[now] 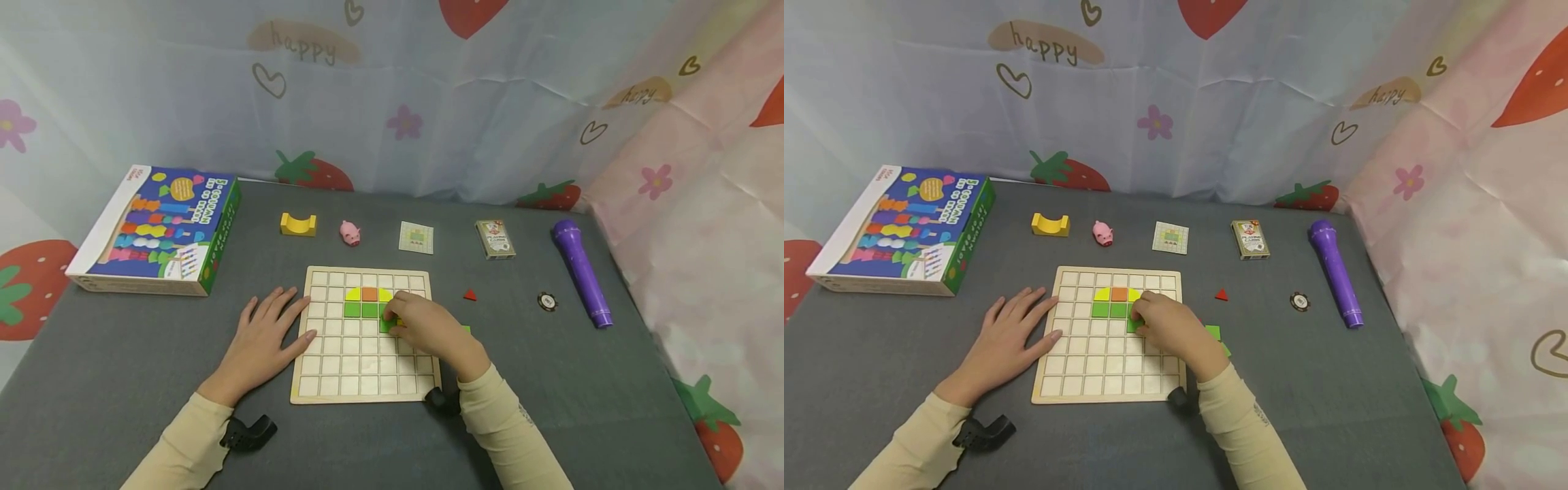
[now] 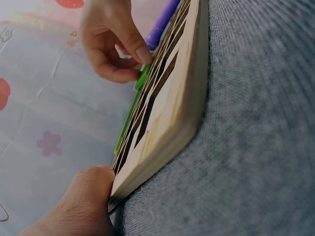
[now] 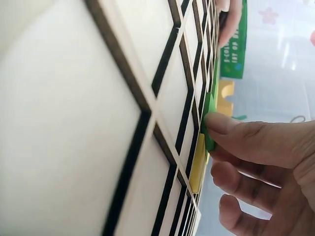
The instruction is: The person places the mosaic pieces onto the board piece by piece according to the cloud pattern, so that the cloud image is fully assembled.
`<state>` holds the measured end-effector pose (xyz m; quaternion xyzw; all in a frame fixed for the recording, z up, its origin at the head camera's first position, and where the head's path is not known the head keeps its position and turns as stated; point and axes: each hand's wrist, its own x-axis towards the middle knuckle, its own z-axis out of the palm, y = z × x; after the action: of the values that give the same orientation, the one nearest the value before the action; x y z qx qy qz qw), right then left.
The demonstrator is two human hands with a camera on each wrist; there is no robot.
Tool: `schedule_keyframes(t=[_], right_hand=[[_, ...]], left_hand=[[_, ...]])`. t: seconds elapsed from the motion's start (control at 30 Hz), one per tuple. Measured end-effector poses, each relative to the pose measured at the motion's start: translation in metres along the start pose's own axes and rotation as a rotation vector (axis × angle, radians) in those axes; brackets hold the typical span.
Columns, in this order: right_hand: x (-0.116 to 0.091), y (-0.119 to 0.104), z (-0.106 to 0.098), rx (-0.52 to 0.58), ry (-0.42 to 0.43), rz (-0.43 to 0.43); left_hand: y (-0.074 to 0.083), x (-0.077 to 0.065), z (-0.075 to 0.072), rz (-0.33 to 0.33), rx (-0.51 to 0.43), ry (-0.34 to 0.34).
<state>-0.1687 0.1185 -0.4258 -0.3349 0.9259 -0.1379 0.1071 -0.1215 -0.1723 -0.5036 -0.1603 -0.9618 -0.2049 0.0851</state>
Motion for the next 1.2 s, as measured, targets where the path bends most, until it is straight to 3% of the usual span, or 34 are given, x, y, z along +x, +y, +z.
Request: schedule_keyframes(t=[0.53,0.73,0.9,1.0,1.2], right_hand=[[-0.002,-0.007,-0.001,-0.051,-0.013,-0.001],[-0.003,-0.008,0.001,-0.031,0.008,0.008],[-0.008,0.003,-0.004,-0.002,0.077,0.009],[-0.014,0.018,-0.012,0.007,0.139,0.055],[-0.031,0.056,-0.027,-0.015,0.171,0.29]], left_hand=[[0.002,0.001,-0.003,-0.009,0.002,-0.006],[0.003,0.0,-0.003,-0.014,0.007,-0.014],[0.003,0.001,-0.003,-0.012,0.001,-0.012],[0.003,0.0,-0.003,-0.016,0.001,-0.016],[0.001,0.0,-0.002,-0.014,0.005,-0.02]])
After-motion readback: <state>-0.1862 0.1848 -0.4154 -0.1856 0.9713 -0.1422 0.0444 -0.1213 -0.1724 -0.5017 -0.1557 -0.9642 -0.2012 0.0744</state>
